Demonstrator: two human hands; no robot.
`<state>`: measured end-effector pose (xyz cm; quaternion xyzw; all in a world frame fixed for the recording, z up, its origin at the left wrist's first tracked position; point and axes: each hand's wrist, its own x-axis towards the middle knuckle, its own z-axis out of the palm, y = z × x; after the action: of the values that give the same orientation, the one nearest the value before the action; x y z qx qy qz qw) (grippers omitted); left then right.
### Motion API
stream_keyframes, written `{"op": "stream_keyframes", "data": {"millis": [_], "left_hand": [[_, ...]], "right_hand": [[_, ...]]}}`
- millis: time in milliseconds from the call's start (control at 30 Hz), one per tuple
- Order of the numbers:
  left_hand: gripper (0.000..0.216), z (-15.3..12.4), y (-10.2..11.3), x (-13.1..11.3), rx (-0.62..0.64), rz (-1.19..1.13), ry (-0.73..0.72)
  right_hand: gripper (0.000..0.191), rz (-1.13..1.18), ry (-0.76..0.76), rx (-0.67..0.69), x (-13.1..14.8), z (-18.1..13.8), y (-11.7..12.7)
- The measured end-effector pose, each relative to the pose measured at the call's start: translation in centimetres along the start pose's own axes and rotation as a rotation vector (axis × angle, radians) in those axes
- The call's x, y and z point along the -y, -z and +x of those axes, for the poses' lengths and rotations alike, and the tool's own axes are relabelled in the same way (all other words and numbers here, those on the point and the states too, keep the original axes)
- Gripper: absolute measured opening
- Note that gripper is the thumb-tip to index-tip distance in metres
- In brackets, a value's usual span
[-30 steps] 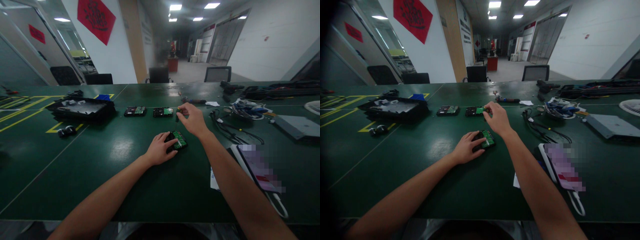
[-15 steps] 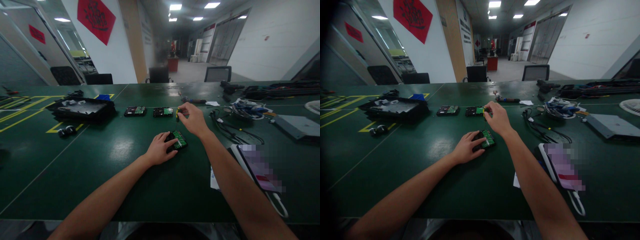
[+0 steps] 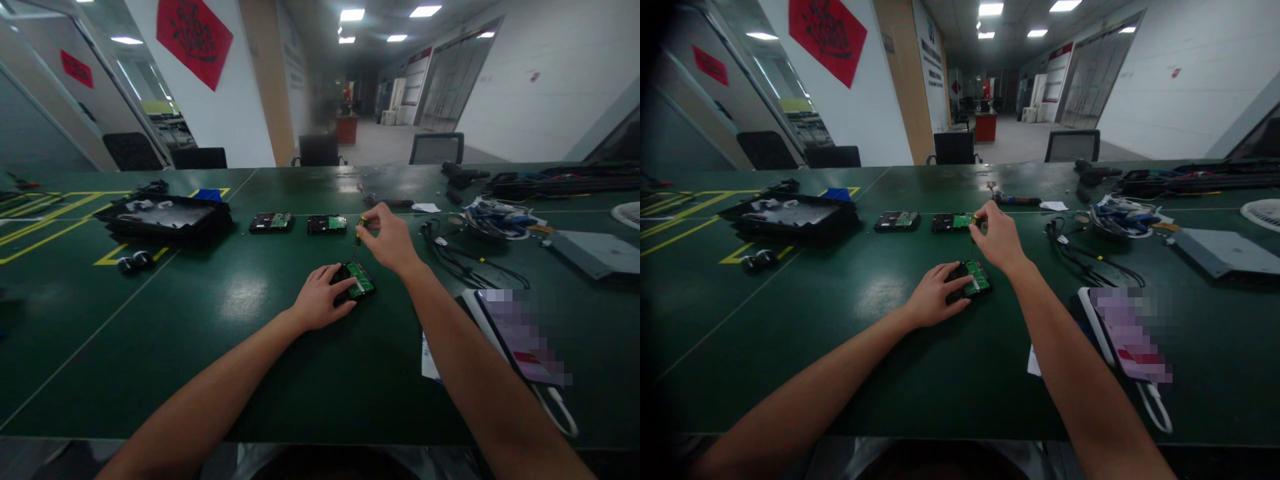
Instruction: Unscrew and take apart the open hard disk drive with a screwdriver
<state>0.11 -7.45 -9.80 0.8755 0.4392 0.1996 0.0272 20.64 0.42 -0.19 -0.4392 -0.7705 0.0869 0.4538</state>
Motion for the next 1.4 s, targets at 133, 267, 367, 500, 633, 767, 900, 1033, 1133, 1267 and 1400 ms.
{"op": "stream_keyframes", "data": {"millis": [133,267,367,500,633,767,900,1033,1133,1267,1400], "left_hand": [[0.057,0.01,0.10,-0.05,-0.001,-0.001,-0.003],[0.057,-0.02,0.14,-0.12,0.001,0.000,0.004],[0.057,-0.06,0.10,-0.12,0.006,0.006,0.004],[0.057,0.01,0.15,-0.12,0.008,0.007,-0.001],[0.057,0.07,0.23,-0.14,0.012,-0.010,0.006],[0.057,0.03,0.25,-0.15,0.013,-0.020,0.013],[0.057,0.04,0.18,-0.13,0.010,-0.016,0.012],[0.058,0.06,0.07,-0.10,0.003,-0.005,0.004],[0.057,0.03,0.13,-0.13,-0.002,0.000,0.000],[0.057,0.00,0.33,-0.22,0.010,-0.002,0.007],[0.057,0.01,0.39,-0.26,0.017,-0.008,0.011]], "right_hand": [[0.016,0.032,0.011,0.023,-0.01,-0.03,-0.06],[0.018,0.014,0.042,0.043,-0.13,-0.04,-0.04],[0.020,-0.007,0.006,0.016,-0.14,-0.05,0.02],[0.020,0.006,0.009,0.009,-0.26,-0.06,-0.06],[0.018,0.014,0.045,0.029,-0.40,-0.02,-0.15],[0.017,-0.021,0.023,0.007,-0.23,-0.01,-0.07],[0.019,0.005,-0.001,0.009,-0.05,-0.03,-0.06],[0.020,-0.016,0.050,0.033,-0.23,-0.04,-0.09],[0.022,-0.029,0.047,0.021,-0.42,-0.04,-0.08],[0.023,-0.010,0.009,0.012,-0.49,-0.05,-0.15],[0.027,-0.012,0.057,0.037,-0.48,-0.10,-0.27]]}}
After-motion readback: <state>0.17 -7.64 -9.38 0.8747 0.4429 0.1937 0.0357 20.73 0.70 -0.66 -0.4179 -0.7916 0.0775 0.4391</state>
